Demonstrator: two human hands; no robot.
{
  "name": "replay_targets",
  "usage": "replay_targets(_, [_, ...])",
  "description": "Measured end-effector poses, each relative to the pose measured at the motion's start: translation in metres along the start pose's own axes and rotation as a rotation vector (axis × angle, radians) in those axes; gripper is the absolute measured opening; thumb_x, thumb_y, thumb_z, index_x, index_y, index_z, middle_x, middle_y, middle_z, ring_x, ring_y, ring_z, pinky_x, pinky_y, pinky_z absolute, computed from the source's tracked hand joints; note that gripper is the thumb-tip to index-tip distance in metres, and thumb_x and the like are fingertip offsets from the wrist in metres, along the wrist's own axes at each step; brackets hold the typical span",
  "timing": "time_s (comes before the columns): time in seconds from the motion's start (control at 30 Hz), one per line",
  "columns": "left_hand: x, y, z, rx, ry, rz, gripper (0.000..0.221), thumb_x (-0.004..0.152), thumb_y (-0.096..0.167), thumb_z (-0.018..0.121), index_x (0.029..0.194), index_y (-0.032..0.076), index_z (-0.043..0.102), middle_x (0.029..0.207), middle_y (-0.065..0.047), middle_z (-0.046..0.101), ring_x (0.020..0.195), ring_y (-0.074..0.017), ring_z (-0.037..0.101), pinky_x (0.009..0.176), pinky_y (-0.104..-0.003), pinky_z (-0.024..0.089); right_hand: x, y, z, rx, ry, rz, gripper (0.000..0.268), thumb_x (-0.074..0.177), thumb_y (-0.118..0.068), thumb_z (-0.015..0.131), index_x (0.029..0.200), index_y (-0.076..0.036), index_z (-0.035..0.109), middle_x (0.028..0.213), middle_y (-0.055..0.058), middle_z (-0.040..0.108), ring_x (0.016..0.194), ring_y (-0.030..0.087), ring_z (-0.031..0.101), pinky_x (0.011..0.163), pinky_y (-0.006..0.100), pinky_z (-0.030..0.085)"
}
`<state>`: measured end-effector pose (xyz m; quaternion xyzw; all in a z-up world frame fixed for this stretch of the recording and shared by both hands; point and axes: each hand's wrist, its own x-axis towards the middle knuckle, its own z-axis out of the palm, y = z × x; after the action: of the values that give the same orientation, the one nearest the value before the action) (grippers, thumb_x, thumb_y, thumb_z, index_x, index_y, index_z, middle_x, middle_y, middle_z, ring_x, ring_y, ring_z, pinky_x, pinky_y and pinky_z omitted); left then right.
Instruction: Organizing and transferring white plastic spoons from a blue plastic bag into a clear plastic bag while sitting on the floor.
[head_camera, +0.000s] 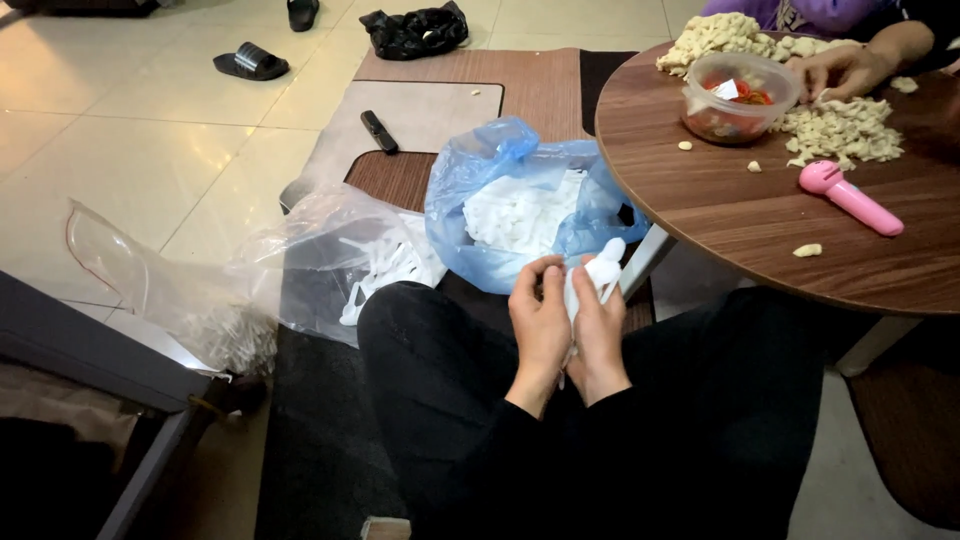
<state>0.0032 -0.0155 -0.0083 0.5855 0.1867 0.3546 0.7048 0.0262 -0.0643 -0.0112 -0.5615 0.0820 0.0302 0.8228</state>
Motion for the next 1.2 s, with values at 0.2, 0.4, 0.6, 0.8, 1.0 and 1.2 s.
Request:
replay_targets(0.2, [0.003,-0.017,-0.006,-0.148,-0.089,-0.150,0.039,0.116,0.036,0.069,0.140,0.007,0.079,0.123,-0.019,0.085,0.109,-0.0236,0.080,0.095,-0.041,0.066,0.033,-0.006,0.000,0.132,-0.042,0.015,0.044,0.112,-0.028,0.073,0.154,-0.017,0.065,0.097,0.006,0.079,0.068,0.017,0.078,0.049,0.031,0.064])
replay_targets(0.4, [-0.013,-0.005,-0.014,-0.770,-0.135,-0.659,0.089,0.111,0.079,0.049,0.161,0.006,0.062,0.142,-0.021,0.072,0.135,-0.0335,0.072,0.114,-0.046,0.060,0.038,-0.049,0.012,0.349,-0.119,-0.048,0.045,0.116,-0.027,0.071,0.157,-0.018,0.057,0.092,0.014,0.075,0.057,0.026,0.069,0.040,0.034,0.050])
replay_targets(0.6, [-0.004,0.029,-0.005,-0.933,0.061,-0.714,0.070,0.113,0.065,0.062,0.148,0.004,0.065,0.126,-0.016,0.068,0.126,-0.0327,0.073,0.111,-0.048,0.061,0.007,-0.034,0.015,0.201,-0.176,-0.248,0.049,0.116,-0.020,0.071,0.160,-0.010,0.052,0.110,0.023,0.083,0.098,0.027,0.085,0.084,0.044,0.073])
replay_targets(0.8, [0.008,0.031,-0.002,-0.821,0.172,-0.542,0.050,0.113,0.052,0.071,0.124,0.004,0.081,0.108,-0.009,0.084,0.089,-0.0096,0.078,0.083,-0.021,0.068,0.004,-0.027,0.012,0.276,-0.300,-0.173,0.056,0.114,-0.022,0.071,0.161,-0.015,0.041,0.132,0.031,0.077,0.104,0.037,0.085,0.089,0.054,0.074])
replay_targets(1.0, [0.009,0.051,0.008,-0.682,0.198,-0.371,0.039,0.109,0.039,0.074,0.124,0.003,0.082,0.113,-0.020,0.087,0.097,-0.0196,0.082,0.088,-0.036,0.070,-0.018,-0.033,0.025,0.250,-0.212,-0.190,0.050,0.112,-0.018,0.074,0.155,-0.010,0.052,0.132,0.016,0.074,0.113,0.024,0.082,0.107,0.044,0.068])
replay_targets(1.2, [0.018,0.032,0.009,-0.586,0.252,-0.308,0.016,0.108,0.021,0.077,0.111,0.006,0.080,0.099,-0.017,0.086,0.089,-0.0191,0.081,0.083,-0.035,0.070,-0.023,-0.036,0.022,0.169,-0.209,-0.168,0.070,0.109,-0.023,0.078,0.166,-0.012,0.042,0.150,0.013,0.066,0.123,0.017,0.071,0.115,0.043,0.062])
